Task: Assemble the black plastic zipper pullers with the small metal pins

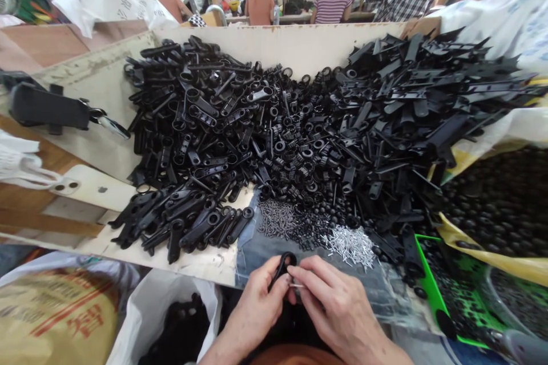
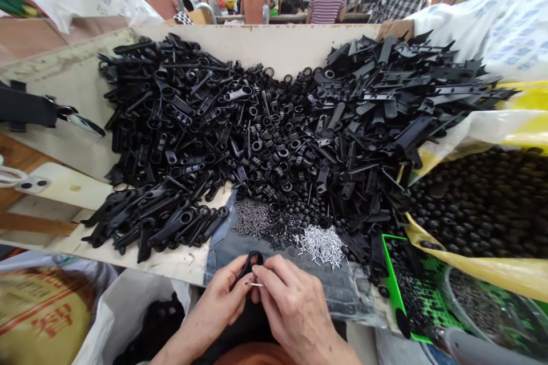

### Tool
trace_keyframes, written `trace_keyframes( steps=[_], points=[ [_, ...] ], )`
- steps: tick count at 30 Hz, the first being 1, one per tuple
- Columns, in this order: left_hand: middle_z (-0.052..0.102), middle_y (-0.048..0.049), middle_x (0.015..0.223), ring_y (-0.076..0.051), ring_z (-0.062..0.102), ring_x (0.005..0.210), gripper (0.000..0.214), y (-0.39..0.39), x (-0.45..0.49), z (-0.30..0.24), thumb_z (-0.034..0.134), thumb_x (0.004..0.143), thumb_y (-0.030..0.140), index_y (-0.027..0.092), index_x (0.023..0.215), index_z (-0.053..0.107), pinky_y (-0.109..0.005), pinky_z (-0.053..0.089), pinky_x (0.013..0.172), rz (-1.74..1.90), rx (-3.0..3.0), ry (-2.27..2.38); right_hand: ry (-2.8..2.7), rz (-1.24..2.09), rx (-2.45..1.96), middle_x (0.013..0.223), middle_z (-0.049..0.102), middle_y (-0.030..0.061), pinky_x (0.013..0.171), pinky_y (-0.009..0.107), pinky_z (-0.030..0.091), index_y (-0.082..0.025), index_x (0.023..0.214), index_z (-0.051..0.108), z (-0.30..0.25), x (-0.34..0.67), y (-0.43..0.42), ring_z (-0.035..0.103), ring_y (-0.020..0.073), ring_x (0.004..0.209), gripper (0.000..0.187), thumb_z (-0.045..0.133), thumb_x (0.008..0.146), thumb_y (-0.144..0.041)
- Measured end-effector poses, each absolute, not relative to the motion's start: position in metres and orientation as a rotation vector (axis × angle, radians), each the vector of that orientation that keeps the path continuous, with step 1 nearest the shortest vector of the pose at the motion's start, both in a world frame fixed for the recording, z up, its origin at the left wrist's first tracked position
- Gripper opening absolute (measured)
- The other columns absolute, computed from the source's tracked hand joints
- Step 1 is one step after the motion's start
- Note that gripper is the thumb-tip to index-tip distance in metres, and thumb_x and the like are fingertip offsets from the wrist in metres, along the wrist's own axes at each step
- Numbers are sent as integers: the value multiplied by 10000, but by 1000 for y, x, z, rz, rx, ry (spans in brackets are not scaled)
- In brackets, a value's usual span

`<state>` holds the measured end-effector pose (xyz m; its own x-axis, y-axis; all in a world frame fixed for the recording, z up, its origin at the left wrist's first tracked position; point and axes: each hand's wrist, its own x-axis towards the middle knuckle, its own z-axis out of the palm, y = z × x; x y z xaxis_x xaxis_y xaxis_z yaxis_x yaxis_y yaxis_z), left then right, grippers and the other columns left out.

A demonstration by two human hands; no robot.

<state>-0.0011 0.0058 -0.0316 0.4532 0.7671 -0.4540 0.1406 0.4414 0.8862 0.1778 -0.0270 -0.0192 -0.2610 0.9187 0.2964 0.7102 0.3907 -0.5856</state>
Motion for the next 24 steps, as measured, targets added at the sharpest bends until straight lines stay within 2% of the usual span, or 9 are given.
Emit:
trace_keyframes(
  steps=[4, 7, 10, 13, 18, 24],
  points=[
    [516, 75, 651, -32, 308, 408, 486, 9, -1, -36, 572, 939, 597, 157, 1144, 600, -182, 204, 379, 507, 1015, 1029, -2033, 679, -1384, 1039, 715, 55, 773, 267, 595, -246, 1345, 598, -12, 185, -26, 725, 167, 867, 345, 427, 1050, -190],
    [557, 66, 652, -28, 308, 379, 531, 12, -1, -36, 571, 940, 591, 147, 1232, 564, -185, 179, 370, 492, 1010, 1003, -1997, 674, -1427, 1069, 717, 45, 826, 284, 587, -264, 1403, 525, -7, 193, -26, 726, 175, 932, 353, 426, 1065, -235],
    [569, 61, 662, -22, 303, 375, 526, 11, 0, -36, 568, 945, 583, 148, 1241, 562, -182, 175, 372, 500, 999, 1005, -1997, 660, -1479, 1016, 716, 32, 784, 282, 575, -254, 1265, 556, -7, 197, -27, 728, 174, 889, 255, 380, 1083, -240],
    [578, 57, 662, -22, 303, 377, 535, 10, 0, -38, 579, 934, 599, 154, 1231, 567, -183, 167, 374, 510, 983, 1036, -2091, 607, -1452, 898, 692, 13, 666, 261, 544, -255, 1130, 592, -13, 194, -26, 717, 166, 759, 288, 306, 1106, -234],
    [574, 66, 633, -27, 300, 365, 570, 7, -1, -44, 592, 914, 620, 153, 1238, 558, -184, 165, 362, 516, 977, 1044, -2185, 358, -1450, 802, 649, 8, 517, 239, 459, -237, 1080, 646, -29, 187, -25, 676, 147, 588, 375, 275, 1122, -269],
    [559, 73, 615, -29, 285, 366, 553, 5, 0, -43, 593, 915, 614, 155, 1223, 568, -185, 154, 363, 521, 968, 1056, -2221, 427, -1470, 805, 658, 7, 525, 232, 441, -235, 1075, 641, -32, 185, -25, 686, 141, 603, 391, 253, 1111, -202]
  ],
)
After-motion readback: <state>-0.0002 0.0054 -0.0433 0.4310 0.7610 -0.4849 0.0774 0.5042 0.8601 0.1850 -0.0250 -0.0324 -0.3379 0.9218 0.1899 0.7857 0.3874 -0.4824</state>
